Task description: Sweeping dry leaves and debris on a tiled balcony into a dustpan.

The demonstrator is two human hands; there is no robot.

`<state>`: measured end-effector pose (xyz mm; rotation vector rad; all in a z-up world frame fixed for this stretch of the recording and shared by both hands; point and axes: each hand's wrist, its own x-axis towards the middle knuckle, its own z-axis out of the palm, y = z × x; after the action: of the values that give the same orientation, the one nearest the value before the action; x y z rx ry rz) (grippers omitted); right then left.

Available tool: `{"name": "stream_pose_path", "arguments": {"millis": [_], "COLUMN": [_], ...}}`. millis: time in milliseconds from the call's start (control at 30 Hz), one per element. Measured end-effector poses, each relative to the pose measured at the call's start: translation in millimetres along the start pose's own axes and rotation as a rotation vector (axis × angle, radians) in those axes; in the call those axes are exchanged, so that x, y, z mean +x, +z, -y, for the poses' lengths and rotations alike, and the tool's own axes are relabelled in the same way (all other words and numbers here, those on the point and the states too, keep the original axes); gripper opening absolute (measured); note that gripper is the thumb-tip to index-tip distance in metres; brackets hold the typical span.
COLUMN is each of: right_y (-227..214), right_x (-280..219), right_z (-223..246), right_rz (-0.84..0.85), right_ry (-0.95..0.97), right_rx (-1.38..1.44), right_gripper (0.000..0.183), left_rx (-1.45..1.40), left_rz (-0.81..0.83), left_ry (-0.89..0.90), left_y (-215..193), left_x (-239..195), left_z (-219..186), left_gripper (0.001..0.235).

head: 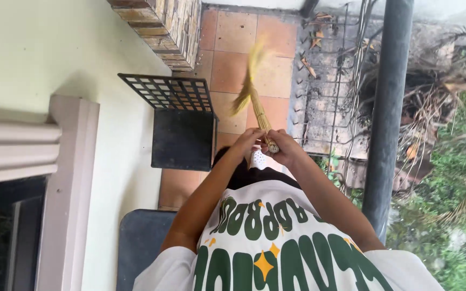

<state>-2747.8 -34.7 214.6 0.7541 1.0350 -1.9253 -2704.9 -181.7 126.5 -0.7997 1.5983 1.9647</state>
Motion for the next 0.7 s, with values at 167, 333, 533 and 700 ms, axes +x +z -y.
{"name": "stream_pose_path", "arguments": {"millis": [167, 333, 533, 700], "right_y": [40, 90, 111, 131], "right_x": [51, 114, 215, 301], "right_z": [72, 132, 203, 279], "right_rz": [0.027, 0.003, -0.051, -0.088], "right_ry": [0.011, 0.047, -0.018, -0.160], "right_rx": [-0.172, -0.406, -0.713, -0.983], "right_gripper": [0.048, 0.047, 0.048, 0.047], "left_rx": [-0.005, 0.038, 0.057, 0.283], "left_rz": [0.041, 0.033, -0.045, -0.219], "left_ry": [-0.038, -0.041, 0.021, 0.046], "left_y": [-47, -97, -134, -150], "left_x": [59, 154, 259, 272], "left_z": [-48, -80, -128, -175], "left_gripper": [0.058, 0.059, 0.052, 0.037]}}
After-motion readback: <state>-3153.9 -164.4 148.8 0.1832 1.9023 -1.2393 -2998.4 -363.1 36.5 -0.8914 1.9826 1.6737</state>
